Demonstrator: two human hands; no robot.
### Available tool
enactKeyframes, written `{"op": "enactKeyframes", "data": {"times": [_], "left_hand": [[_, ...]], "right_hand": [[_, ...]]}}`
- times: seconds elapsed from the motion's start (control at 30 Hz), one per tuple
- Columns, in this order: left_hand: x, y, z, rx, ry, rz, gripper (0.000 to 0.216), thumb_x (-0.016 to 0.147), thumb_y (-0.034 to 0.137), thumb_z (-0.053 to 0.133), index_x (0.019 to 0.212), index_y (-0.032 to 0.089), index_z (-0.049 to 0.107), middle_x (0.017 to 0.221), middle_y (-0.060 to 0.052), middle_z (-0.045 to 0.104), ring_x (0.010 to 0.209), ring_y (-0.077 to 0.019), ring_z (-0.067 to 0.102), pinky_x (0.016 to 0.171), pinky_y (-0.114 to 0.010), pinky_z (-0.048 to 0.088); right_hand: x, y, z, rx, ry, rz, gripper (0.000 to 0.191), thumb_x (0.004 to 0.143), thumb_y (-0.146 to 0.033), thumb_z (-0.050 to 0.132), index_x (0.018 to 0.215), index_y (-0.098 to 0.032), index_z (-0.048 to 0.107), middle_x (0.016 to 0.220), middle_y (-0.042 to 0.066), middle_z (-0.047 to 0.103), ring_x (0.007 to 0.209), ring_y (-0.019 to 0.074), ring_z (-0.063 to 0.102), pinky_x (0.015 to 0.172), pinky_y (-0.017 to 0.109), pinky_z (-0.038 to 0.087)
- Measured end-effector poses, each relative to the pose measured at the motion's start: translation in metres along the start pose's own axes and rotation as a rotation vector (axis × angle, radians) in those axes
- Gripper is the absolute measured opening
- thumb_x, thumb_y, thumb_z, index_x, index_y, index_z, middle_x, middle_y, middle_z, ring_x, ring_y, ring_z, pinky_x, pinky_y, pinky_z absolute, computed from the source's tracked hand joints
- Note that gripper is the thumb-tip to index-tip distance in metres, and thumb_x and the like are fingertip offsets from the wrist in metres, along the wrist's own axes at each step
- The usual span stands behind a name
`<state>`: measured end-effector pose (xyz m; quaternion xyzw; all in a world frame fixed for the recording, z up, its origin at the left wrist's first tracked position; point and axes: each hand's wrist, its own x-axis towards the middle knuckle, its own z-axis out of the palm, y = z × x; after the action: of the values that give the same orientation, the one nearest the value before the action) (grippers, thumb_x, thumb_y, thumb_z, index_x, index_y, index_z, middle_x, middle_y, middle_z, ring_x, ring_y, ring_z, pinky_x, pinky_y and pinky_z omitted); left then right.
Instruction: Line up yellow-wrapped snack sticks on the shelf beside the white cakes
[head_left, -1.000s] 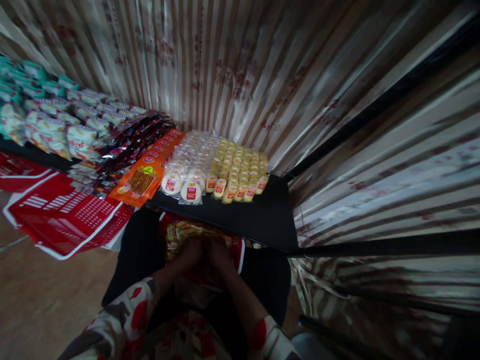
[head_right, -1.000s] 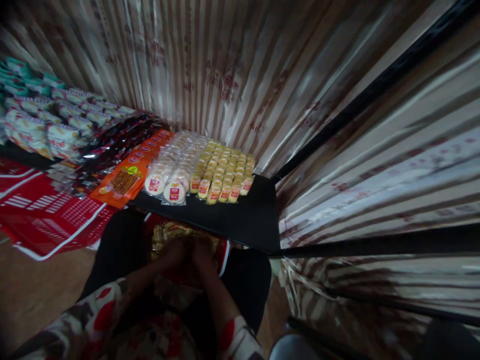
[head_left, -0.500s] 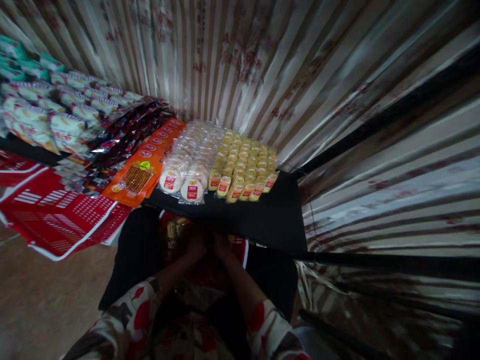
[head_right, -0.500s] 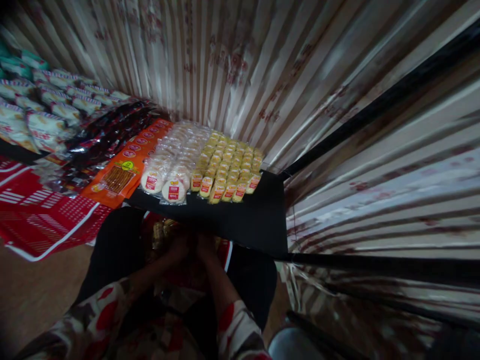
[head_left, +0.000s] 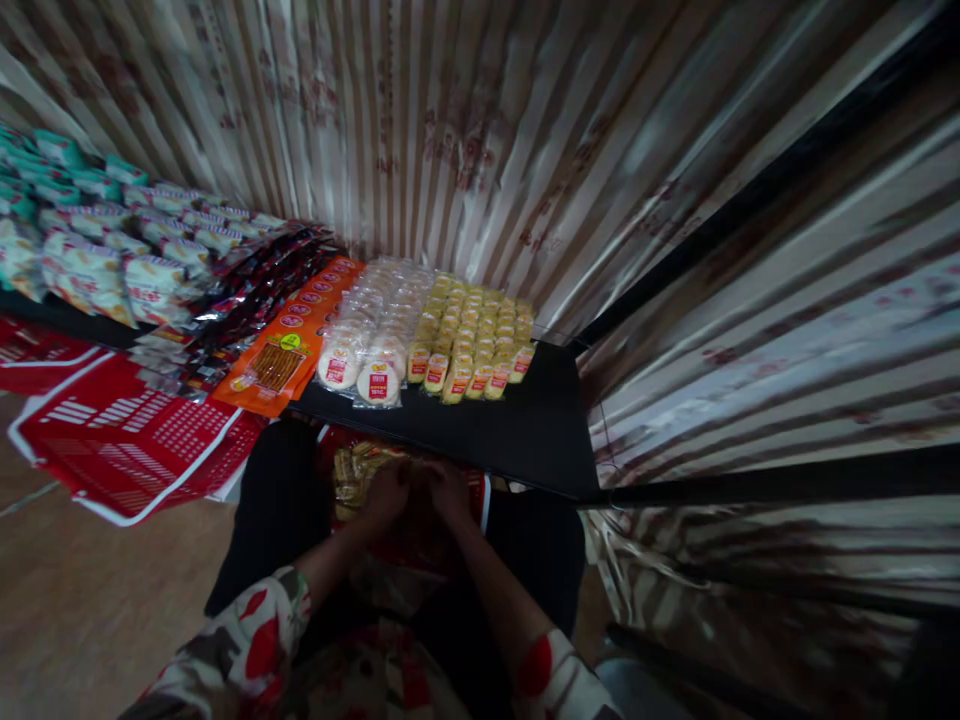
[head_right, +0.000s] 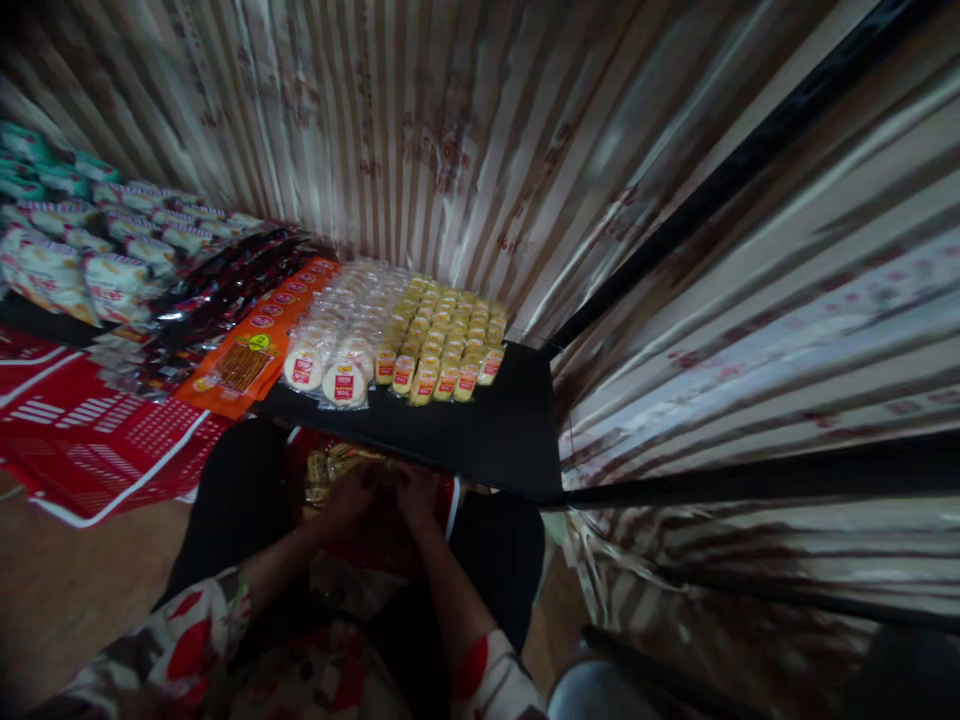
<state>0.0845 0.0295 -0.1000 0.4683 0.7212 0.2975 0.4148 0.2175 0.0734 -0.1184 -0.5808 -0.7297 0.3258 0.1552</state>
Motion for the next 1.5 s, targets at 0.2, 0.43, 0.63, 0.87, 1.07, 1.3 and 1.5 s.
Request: {"op": "enactKeyframes", "data": {"times": [0.2,0.43,0.63,0.87,1.07,1.3,1.5], "left_hand": [[-0.012,0.002,-0.008,-0.111,-0.007,-0.002,0.034,0.073,0.012,0.047,0.105,0.018,0.058,0.096,-0.003,0.067,0.086,-0.0139,0.061,0.079,-0.024,0.047],[-0.028,0.016,-0.021,-0.153,0.015,0.087,0.024,0.073,0.014,0.045,0.094,0.014,0.059,0.078,-0.002,0.064,0.074,-0.0133,0.059,0.072,-0.025,0.047],[-0.039,0.065,-0.026,-0.196,-0.045,0.168,0.031,0.069,0.016,0.054,0.100,0.018,0.055,0.088,-0.001,0.065,0.077,-0.0128,0.060,0.073,-0.024,0.048],[-0.025,0.110,-0.007,-0.257,-0.011,0.265,0.029,0.073,0.013,0.050,0.101,0.015,0.054,0.094,-0.005,0.064,0.078,-0.0118,0.059,0.073,-0.024,0.049],[-0.002,0.143,0.014,-0.270,-0.012,0.304,0.038,0.075,0.012,0.050,0.112,0.018,0.051,0.096,-0.004,0.065,0.079,-0.0119,0.061,0.078,-0.027,0.050],[0.006,0.174,0.038,-0.124,0.118,0.409,0.039,0.077,0.013,0.044,0.115,0.015,0.051,0.113,-0.010,0.059,0.097,-0.0162,0.059,0.088,-0.031,0.047],[0.015,0.190,0.051,-0.075,0.027,0.421,0.038,0.083,0.020,0.038,0.118,0.018,0.052,0.127,-0.008,0.053,0.119,-0.0171,0.048,0.105,-0.033,0.034]], "right_hand": [[-0.015,-0.018,-0.008,0.257,0.198,-0.010,0.019,0.075,-0.028,0.053,0.084,-0.021,0.069,0.092,0.006,0.068,0.088,0.0183,0.062,0.084,0.032,0.048],[-0.035,-0.034,-0.023,0.584,0.195,0.000,0.024,0.073,-0.037,0.053,0.084,-0.020,0.067,0.081,0.004,0.070,0.077,0.0191,0.064,0.072,0.031,0.051],[-0.041,-0.046,-0.057,0.746,0.278,0.024,0.028,0.072,-0.043,0.057,0.084,-0.019,0.064,0.078,0.004,0.069,0.071,0.0185,0.064,0.065,0.029,0.052],[-0.032,-0.041,-0.096,0.856,0.335,0.035,0.037,0.070,-0.044,0.061,0.097,-0.018,0.062,0.092,0.007,0.069,0.081,0.0195,0.065,0.070,0.030,0.053],[-0.022,-0.021,-0.121,0.838,0.312,0.003,0.038,0.068,-0.039,0.064,0.100,-0.018,0.064,0.096,0.007,0.070,0.085,0.0212,0.065,0.077,0.033,0.052],[0.015,0.006,-0.147,0.759,0.502,0.046,0.040,0.067,-0.043,0.061,0.097,-0.016,0.064,0.089,0.008,0.070,0.080,0.0198,0.065,0.075,0.032,0.052],[0.059,0.023,-0.158,0.640,0.589,0.085,0.043,0.069,-0.045,0.056,0.100,-0.015,0.062,0.090,0.009,0.070,0.080,0.0200,0.065,0.077,0.033,0.051]]}}
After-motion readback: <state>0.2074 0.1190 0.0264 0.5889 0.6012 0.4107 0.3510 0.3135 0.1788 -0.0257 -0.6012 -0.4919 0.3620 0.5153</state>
